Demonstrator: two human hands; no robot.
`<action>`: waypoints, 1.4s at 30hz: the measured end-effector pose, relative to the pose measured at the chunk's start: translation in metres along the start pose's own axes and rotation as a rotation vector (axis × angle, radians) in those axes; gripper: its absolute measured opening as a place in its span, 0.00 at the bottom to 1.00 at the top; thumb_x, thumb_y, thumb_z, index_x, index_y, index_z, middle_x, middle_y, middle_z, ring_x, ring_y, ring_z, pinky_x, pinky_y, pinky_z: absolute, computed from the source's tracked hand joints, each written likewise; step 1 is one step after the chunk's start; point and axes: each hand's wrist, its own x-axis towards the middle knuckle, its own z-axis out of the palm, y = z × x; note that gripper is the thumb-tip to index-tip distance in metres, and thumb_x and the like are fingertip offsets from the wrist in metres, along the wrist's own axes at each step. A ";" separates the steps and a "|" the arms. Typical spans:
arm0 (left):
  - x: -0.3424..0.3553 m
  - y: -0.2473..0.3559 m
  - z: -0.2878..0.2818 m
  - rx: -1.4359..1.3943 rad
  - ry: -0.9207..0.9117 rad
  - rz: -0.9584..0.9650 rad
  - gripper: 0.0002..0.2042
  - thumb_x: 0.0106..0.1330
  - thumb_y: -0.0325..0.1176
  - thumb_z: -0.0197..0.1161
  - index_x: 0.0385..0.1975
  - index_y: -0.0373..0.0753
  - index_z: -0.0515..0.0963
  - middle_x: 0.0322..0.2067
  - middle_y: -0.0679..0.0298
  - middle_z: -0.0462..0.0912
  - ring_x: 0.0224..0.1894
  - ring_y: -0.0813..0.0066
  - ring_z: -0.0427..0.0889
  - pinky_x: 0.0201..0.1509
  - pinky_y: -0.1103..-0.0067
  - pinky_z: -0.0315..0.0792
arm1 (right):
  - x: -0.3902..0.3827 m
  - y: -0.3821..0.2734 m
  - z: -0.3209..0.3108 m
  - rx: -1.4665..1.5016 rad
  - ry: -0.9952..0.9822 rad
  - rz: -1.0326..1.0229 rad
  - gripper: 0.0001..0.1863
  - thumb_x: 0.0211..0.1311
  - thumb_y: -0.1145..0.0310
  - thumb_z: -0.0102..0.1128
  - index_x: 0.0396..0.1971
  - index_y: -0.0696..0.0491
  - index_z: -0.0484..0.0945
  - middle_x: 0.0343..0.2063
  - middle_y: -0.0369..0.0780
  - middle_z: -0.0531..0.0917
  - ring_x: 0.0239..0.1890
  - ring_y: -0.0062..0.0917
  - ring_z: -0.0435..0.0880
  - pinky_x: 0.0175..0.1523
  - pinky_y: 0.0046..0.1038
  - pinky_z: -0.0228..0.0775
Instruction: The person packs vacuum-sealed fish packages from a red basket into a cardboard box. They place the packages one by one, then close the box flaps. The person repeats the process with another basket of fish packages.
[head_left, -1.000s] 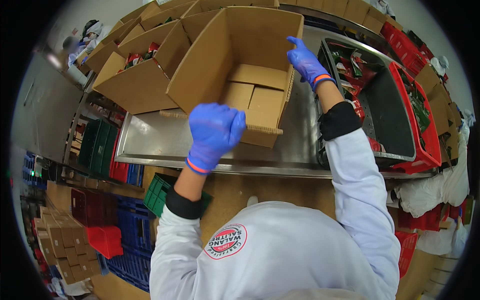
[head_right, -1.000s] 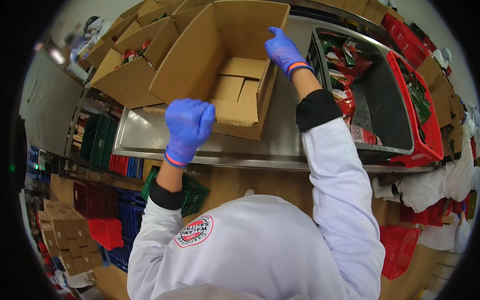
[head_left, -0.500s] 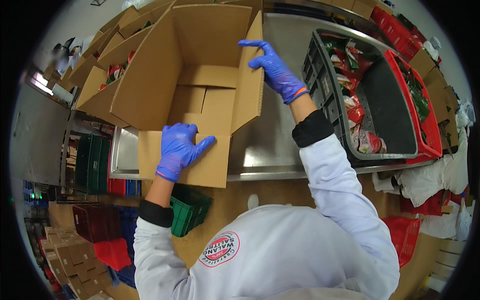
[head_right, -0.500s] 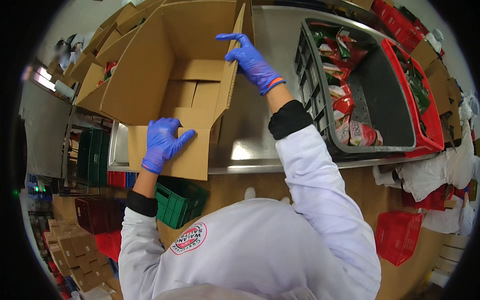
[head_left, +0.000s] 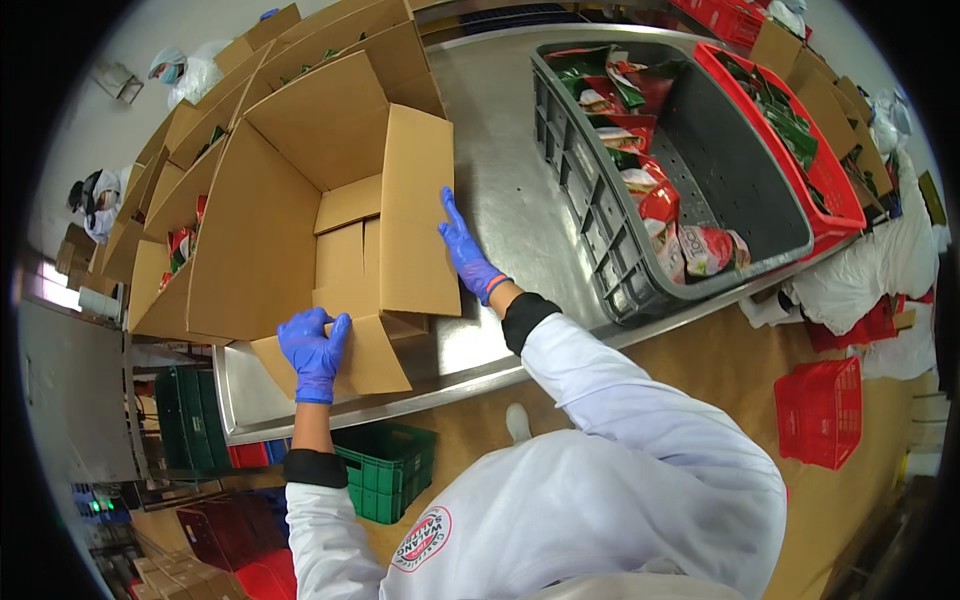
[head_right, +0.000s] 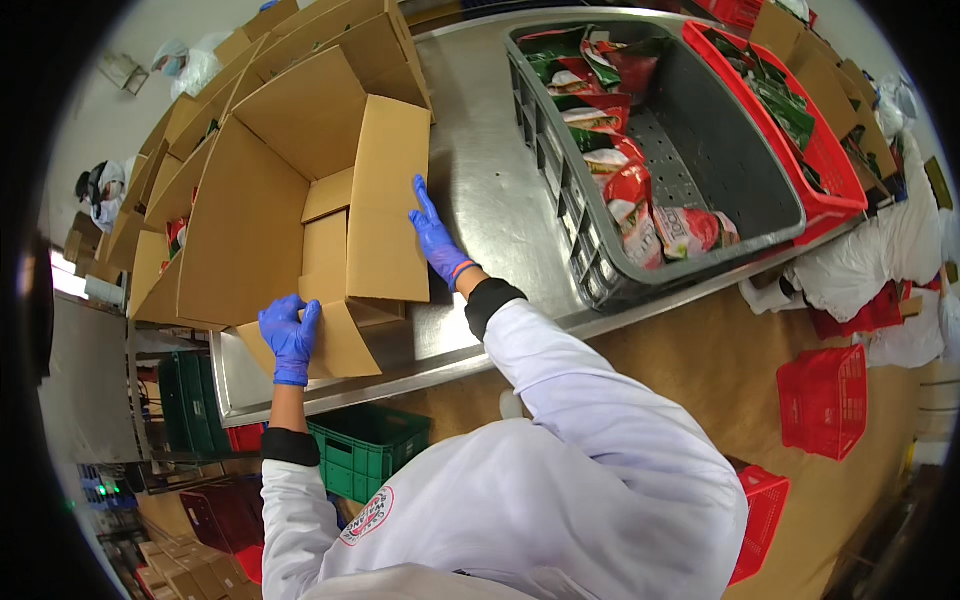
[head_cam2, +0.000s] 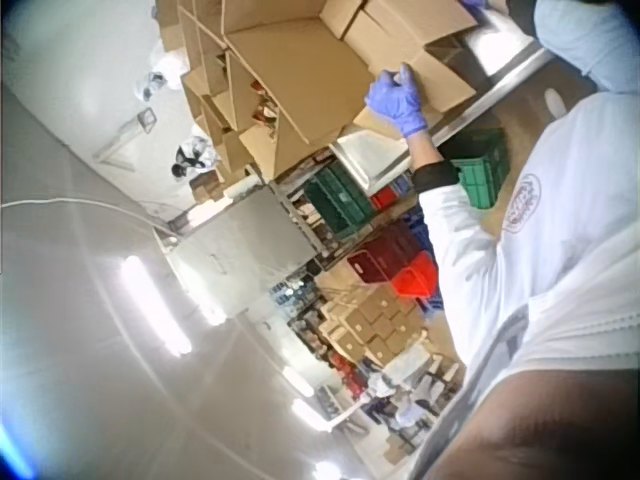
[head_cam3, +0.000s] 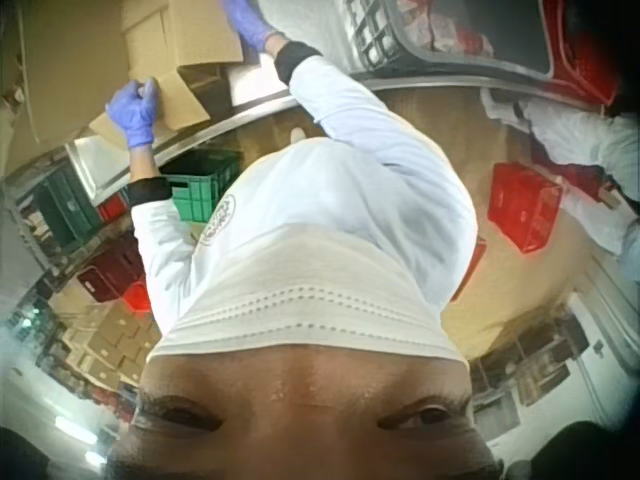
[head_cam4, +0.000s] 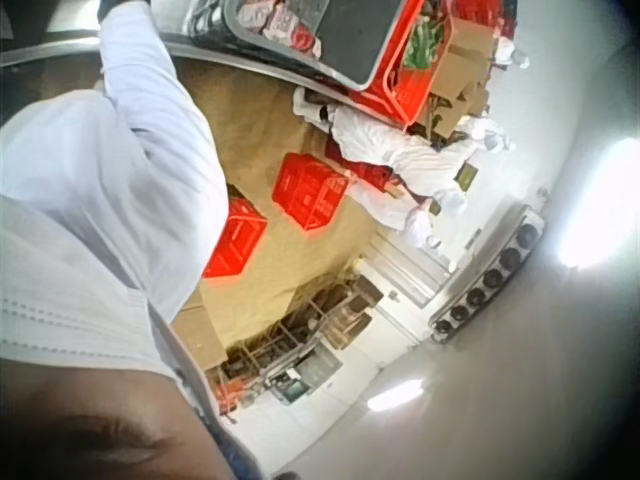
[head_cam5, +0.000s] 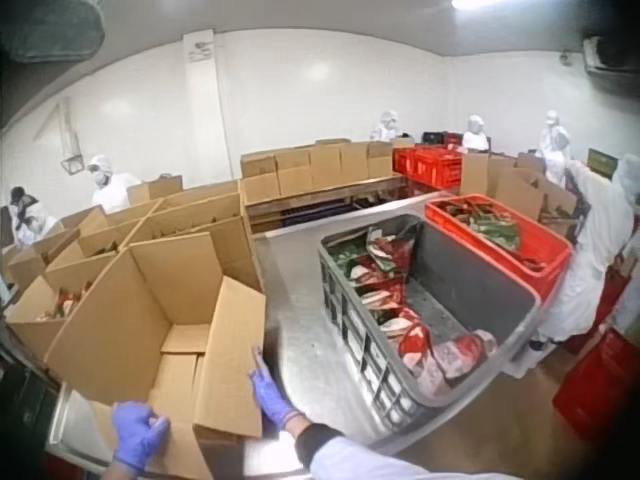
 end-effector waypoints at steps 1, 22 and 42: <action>-0.003 0.001 -0.002 0.003 -0.003 0.005 0.16 0.53 0.49 0.65 0.16 0.43 0.76 0.18 0.62 0.75 0.27 0.62 0.75 0.36 0.68 0.62 | -0.002 -0.006 -0.001 -0.006 0.033 0.015 0.31 0.70 0.69 0.40 0.71 0.49 0.45 0.72 0.38 0.47 0.73 0.31 0.42 0.73 0.30 0.39; -0.062 0.163 -0.071 -0.286 0.594 -0.331 0.07 0.59 0.35 0.65 0.31 0.40 0.81 0.28 0.59 0.81 0.32 0.61 0.78 0.38 0.71 0.72 | -0.076 -0.191 -0.038 -1.366 -0.797 -0.720 0.21 0.54 0.45 0.61 0.21 0.50 0.83 0.23 0.37 0.81 0.43 0.32 0.81 0.65 0.56 0.49; -0.584 0.587 -0.251 0.541 -0.394 -2.341 0.32 0.48 0.56 0.69 0.46 0.37 0.75 0.48 0.48 0.78 0.49 0.50 0.77 0.51 0.63 0.73 | -0.058 -0.162 -0.048 -0.947 -0.944 -0.376 0.26 0.68 0.44 0.44 0.60 0.37 0.71 0.59 0.31 0.74 0.64 0.30 0.68 0.66 0.59 0.32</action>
